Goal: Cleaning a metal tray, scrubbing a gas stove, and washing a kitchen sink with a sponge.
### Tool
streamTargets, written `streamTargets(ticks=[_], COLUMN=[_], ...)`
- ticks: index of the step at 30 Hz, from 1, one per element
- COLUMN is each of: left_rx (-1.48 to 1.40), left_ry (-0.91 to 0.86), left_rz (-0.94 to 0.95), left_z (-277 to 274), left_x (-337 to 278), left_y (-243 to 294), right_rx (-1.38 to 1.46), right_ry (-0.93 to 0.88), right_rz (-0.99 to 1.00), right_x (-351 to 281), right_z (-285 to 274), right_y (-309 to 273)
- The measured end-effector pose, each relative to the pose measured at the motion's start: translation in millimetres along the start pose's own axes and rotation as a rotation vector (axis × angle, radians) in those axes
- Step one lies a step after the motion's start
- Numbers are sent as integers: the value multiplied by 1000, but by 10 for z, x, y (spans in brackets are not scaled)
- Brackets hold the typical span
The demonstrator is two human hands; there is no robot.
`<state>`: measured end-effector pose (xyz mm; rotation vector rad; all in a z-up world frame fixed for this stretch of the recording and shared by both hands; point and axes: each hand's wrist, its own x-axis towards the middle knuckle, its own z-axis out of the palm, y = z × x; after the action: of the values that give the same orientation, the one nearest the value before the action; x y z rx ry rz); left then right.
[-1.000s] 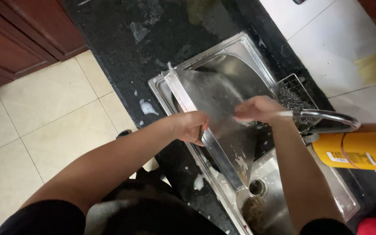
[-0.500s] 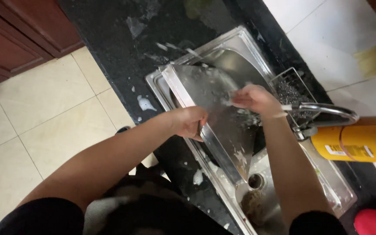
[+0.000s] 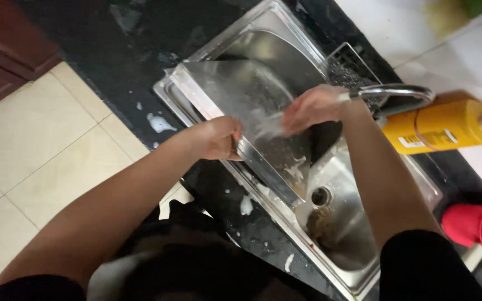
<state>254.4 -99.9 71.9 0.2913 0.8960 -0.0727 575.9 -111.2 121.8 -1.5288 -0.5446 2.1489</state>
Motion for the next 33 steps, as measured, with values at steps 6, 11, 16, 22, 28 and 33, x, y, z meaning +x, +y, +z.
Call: streamTargets(ticks=[6,11,16,22,28,33], left_rx=[-29,22,12,39,50,7], left_ry=[18,13,-1,32,19,-58], left_rz=[23,18,58,99,152,209], left_z=[69,237,169,173,229,158], left_x=[-137,-376,-309,-267,-411,-356], left_y=[33,59,27,-27,-64,-108], right_rx=[-1118,-1246,-1460,-862,-1400,127], right_ry=[233,181,264,-19,354,157], right_rz=[193,128,433,183,218,-309], right_x=[-79,-661,-167,-471,192,-210], right_z=[-112,938,16,695,-382,187], right_y=[-146,-424,-27,-205,189,46])
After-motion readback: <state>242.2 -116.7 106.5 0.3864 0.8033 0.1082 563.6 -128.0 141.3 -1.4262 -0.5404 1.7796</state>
